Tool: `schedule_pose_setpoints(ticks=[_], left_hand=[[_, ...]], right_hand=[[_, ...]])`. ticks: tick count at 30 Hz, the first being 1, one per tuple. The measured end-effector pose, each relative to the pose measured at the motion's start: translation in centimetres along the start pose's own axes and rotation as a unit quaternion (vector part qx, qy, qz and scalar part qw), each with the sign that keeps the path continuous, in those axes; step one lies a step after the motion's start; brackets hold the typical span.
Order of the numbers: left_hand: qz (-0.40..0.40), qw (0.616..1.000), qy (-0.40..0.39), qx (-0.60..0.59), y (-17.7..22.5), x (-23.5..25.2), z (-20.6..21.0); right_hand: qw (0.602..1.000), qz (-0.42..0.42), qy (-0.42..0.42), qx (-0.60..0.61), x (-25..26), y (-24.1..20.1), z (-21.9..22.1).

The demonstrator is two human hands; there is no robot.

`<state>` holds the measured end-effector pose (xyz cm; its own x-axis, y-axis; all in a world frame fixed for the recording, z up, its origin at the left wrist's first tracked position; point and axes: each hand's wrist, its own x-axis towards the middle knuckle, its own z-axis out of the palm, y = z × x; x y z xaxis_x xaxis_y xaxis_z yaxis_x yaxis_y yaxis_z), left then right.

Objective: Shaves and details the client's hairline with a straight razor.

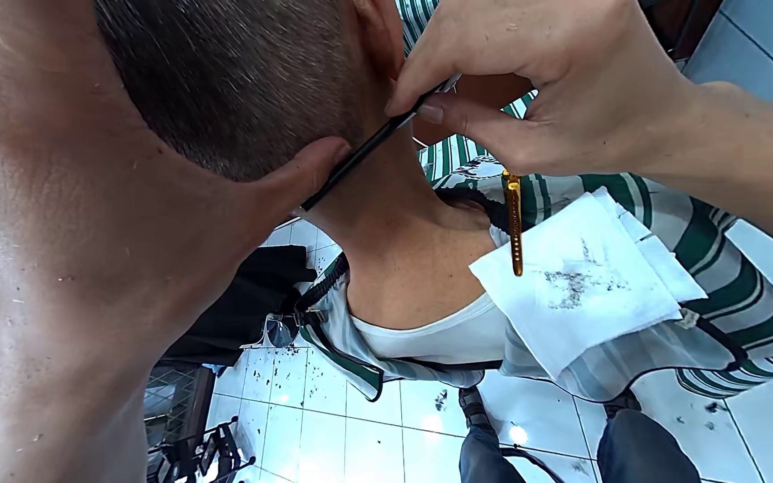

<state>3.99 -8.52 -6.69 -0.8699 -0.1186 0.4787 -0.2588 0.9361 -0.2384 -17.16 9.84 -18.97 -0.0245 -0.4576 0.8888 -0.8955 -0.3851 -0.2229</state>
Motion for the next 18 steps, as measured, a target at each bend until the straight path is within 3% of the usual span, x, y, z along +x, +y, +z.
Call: schedule_pose_setpoints(ticks=[18], left_hand=[[-0.063, 0.996, -0.025, -0.058, 1.1, -0.5, 0.0]], right_hand=[[1.0, -0.004, -0.002, 0.027, -1.1, 0.1, 0.6]])
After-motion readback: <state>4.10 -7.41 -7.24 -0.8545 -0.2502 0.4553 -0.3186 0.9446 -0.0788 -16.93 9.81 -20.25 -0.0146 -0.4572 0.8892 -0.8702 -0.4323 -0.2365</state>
